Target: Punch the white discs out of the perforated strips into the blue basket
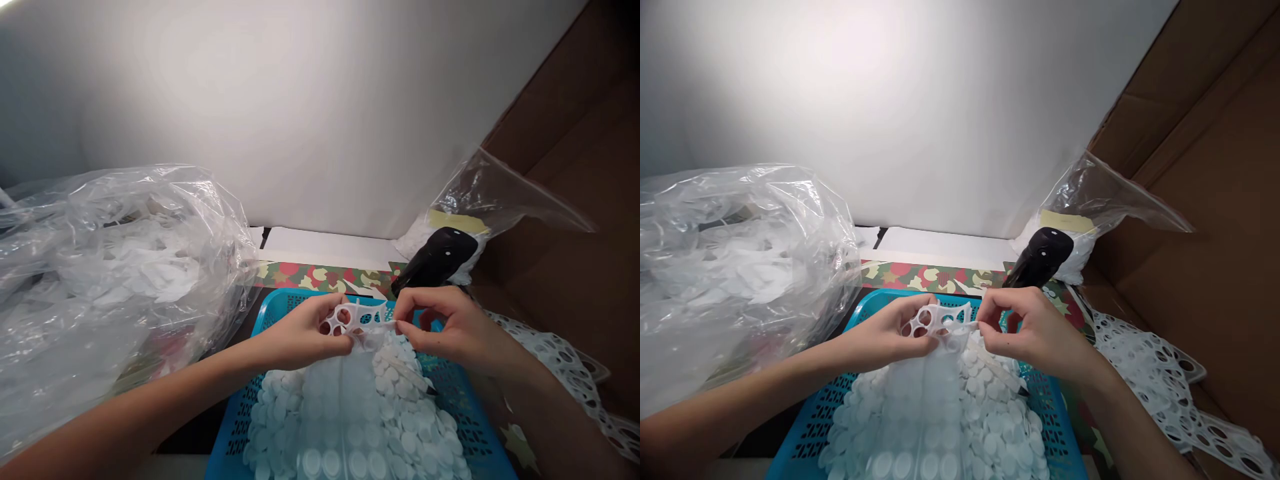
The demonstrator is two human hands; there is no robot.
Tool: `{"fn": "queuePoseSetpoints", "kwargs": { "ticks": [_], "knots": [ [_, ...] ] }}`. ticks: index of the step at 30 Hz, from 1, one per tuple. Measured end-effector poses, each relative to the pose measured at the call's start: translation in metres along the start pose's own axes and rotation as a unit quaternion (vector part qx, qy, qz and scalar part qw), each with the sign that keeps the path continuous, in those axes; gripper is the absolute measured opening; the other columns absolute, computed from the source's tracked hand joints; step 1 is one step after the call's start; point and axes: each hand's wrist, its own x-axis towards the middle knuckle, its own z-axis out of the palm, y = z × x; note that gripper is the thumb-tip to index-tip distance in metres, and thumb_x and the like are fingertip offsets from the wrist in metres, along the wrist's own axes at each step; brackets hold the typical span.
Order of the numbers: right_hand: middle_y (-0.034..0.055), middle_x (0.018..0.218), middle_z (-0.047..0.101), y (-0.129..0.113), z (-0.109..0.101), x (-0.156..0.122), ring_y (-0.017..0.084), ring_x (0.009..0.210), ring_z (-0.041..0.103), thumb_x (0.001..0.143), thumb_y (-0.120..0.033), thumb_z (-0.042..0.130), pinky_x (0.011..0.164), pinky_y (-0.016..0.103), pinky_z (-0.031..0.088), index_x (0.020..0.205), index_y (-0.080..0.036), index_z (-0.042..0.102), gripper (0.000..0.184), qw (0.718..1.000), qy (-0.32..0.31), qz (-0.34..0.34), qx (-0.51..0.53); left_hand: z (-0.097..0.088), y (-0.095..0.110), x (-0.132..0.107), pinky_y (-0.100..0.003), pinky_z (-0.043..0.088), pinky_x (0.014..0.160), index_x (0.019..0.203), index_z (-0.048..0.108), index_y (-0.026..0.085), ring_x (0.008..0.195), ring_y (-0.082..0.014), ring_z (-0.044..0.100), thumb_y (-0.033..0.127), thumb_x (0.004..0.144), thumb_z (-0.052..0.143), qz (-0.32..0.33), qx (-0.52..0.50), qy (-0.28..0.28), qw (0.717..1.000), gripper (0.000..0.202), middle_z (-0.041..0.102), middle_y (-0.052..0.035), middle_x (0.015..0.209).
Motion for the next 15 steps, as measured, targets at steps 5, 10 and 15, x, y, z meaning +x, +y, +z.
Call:
{"fn": "queuePoseSetpoints", "kwargs": {
  "ticks": [5,10,15],
  "knots": [
    [-0.0014,0.067,0.057,0.001,0.003,0.001,0.009,0.058,0.048,0.078,-0.014,0.051,0.049,0.019,0.04,0.069,-0.018,0.055,0.011,1.0,0.027,0.006,0.003,0.0,0.0,-0.001,-0.02,0.027,0.051,0.083,0.042,0.019,0.058,-0.0073,0.034,0.014,0.073,0.055,0.017,-0.03,0.01,0.999,0.017,0.039,0.0057,0.068],
    [-0.0018,0.064,0.05,0.009,-0.007,0.0,0.009,0.054,0.046,0.077,-0.016,0.05,0.045,0.019,0.038,0.067,-0.018,0.051,0.01,0.994,0.106,0.015,0.006,-0.002,-0.003,-0.001,-0.022,0.035,0.058,0.089,0.041,0.02,0.067,-0.0096,0.048,0.009,0.074,0.053,0.027,-0.065,-0.005,0.998,0.022,0.051,0.0024,0.076],
    [-0.0032,0.058,0.049,0.011,-0.015,-0.005,0.008,0.048,0.042,0.079,-0.022,0.05,0.041,0.02,0.033,0.066,-0.019,0.051,0.013,0.994,0.098,0.002,-0.053,-0.004,-0.009,0.002,-0.026,0.041,0.063,0.09,0.044,0.019,0.076,-0.014,0.055,0.015,0.074,0.058,-0.008,-0.055,0.023,0.998,0.022,0.057,-0.0024,0.085]
  ]
}}
